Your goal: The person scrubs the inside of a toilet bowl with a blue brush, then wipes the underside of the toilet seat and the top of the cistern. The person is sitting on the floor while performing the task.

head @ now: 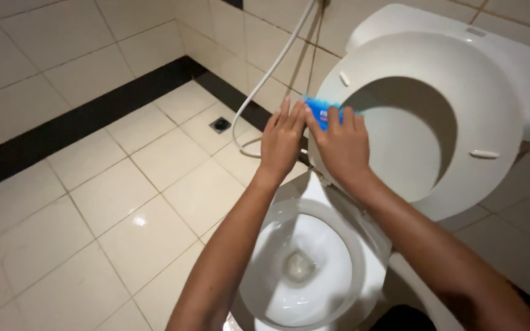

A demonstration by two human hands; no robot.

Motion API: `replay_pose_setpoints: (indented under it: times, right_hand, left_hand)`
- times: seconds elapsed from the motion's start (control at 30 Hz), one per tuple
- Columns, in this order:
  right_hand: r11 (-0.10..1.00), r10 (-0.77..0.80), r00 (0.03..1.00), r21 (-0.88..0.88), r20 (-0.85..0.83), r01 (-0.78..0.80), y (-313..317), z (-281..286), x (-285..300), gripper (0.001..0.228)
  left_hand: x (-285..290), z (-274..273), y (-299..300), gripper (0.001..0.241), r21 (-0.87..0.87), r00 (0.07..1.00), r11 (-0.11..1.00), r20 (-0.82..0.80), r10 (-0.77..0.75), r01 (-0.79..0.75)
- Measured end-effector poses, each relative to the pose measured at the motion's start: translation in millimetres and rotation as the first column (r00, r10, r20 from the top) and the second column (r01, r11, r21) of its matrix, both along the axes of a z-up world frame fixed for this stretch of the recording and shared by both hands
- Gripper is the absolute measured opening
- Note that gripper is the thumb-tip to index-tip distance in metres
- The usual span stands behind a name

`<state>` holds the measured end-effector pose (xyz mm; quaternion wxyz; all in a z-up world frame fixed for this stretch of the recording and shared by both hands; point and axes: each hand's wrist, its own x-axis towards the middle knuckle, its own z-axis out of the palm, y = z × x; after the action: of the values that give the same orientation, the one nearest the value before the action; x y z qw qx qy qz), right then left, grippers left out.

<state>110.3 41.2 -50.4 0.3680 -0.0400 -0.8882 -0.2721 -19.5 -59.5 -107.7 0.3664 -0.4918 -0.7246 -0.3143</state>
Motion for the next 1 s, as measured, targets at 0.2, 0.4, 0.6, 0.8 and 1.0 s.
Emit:
replay_pose_setpoints:
  times: [0.2, 0.4, 0.6, 0.8, 1.0]
  right_hand:
    - [0.999, 0.034, 0.998, -0.009, 0.054, -0.033, -6, -63, 2, 0.046]
    - [0.995, 0.061, 0.996, -0.083, 0.059, -0.056, 2, -46, 4, 0.052]
    - [0.992, 0.085, 0.994, -0.100, 0.075, -0.078, 2, -26, 2, 0.052]
    - [0.897, 0.316, 0.899, -0.403, 0.304, -0.178, -23, -86, 12, 0.068]
    - [0.810, 0.376, 0.818, -0.583, 0.435, -0.062, -36, -124, 7, 0.066]
  left_hand:
    - [-1, -79, -12, 0.040, -0.141, 0.997, 0.988, 0.037, 0.062, -0.056]
    - [9, -54, -13, 0.043, -0.107, 0.989, 0.983, -0.003, 0.149, -0.149]
    - [6, -31, -18, 0.039, -0.129, 0.983, 0.975, -0.014, 0.183, -0.184]
    - [25, -90, -76, 0.034, -0.286, 0.982, 0.943, 0.029, 0.185, -0.169]
    - [39, -128, -97, 0.027, -0.411, 0.954, 0.897, 0.165, 0.250, -0.164]
